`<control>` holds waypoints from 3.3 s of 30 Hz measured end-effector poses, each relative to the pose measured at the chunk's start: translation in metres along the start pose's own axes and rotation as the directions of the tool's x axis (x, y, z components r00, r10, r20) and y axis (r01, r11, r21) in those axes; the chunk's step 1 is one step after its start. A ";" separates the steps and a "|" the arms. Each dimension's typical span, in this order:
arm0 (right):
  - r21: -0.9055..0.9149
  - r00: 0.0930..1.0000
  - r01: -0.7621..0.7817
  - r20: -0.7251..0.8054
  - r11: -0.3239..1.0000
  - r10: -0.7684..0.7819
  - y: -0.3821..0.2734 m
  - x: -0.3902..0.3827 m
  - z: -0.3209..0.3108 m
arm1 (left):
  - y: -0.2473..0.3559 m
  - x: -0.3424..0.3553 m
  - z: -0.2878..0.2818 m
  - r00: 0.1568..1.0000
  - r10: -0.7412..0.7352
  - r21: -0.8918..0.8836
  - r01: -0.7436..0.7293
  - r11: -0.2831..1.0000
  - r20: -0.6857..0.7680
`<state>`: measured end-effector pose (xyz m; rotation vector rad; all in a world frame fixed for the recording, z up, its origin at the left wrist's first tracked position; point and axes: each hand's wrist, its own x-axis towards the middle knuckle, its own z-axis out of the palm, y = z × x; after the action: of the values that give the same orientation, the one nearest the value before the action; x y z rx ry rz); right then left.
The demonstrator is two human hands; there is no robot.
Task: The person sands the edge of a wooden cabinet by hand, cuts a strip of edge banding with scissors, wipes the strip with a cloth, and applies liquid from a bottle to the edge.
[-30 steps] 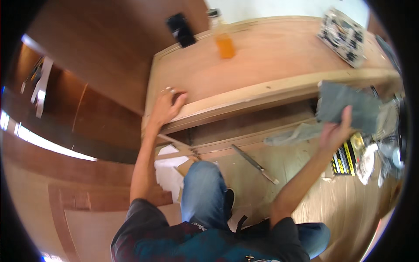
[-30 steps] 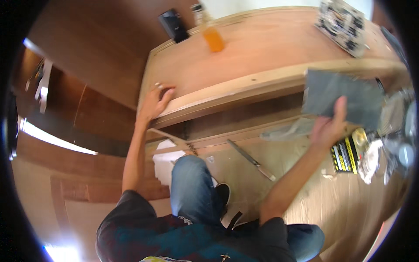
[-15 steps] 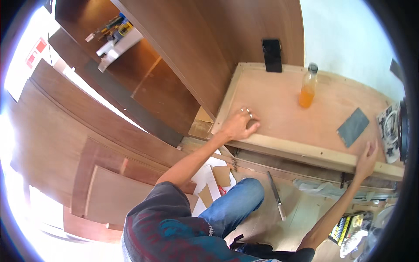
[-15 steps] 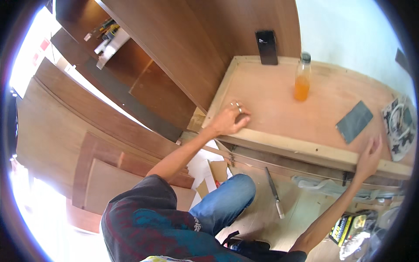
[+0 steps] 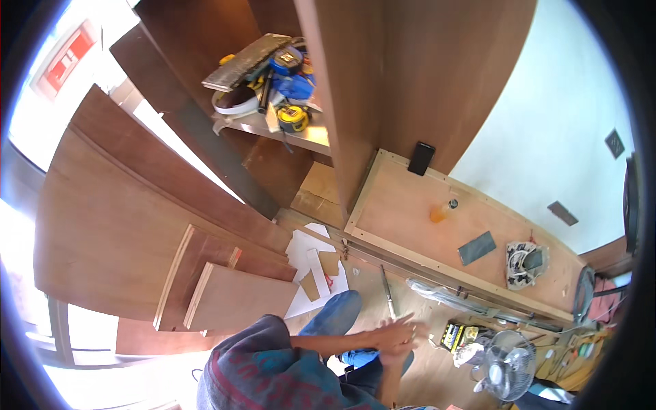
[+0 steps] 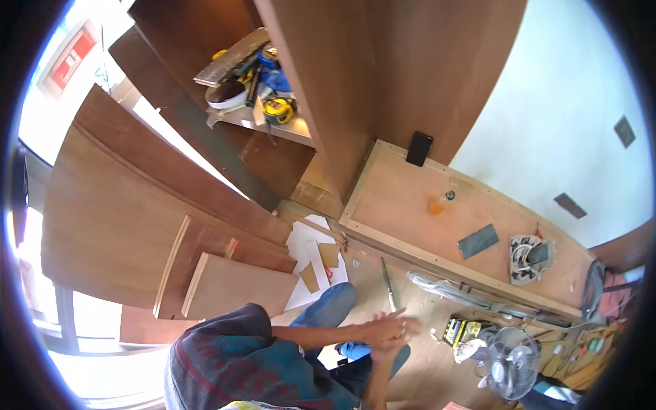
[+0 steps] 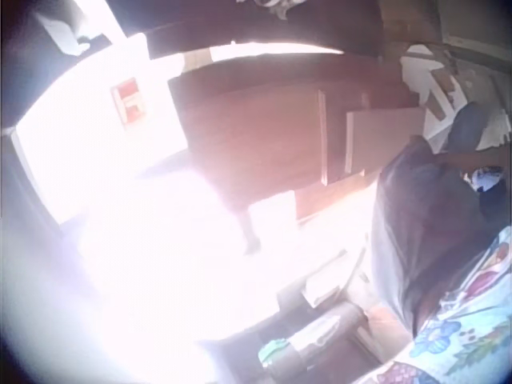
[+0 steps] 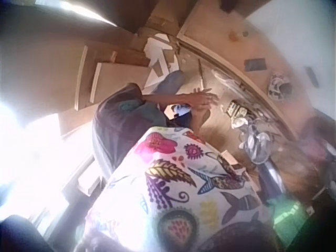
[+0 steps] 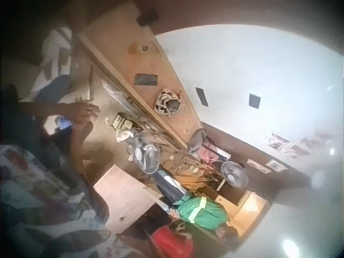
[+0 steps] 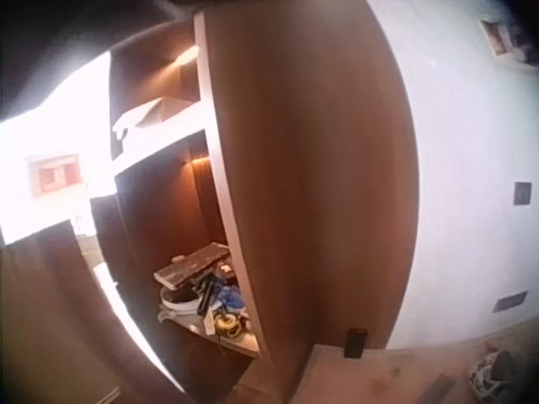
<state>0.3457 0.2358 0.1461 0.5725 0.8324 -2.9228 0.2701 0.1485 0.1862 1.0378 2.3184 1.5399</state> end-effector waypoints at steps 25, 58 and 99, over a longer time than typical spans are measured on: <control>-0.993 0.890 0.118 0.093 -0.029 0.447 -0.020 -0.025 0.095 | -0.026 -0.198 -0.281 0.491 -0.664 0.123 0.745 0.655 0.564; 0.137 0.124 0.185 -0.986 0.973 0.115 0.353 -0.604 -0.017 | 0.284 -0.306 0.221 -0.595 0.108 -0.255 -0.169 0.952 0.796; -0.039 -0.178 0.785 -0.970 0.618 0.164 0.376 -0.551 0.104 | 0.281 -0.263 0.371 -0.693 -0.122 -0.177 -0.345 0.922 0.711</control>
<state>0.8779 -0.1684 0.2400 3.4527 -0.4740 -2.3554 0.7759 0.3218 0.2012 1.6715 0.5170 -0.4882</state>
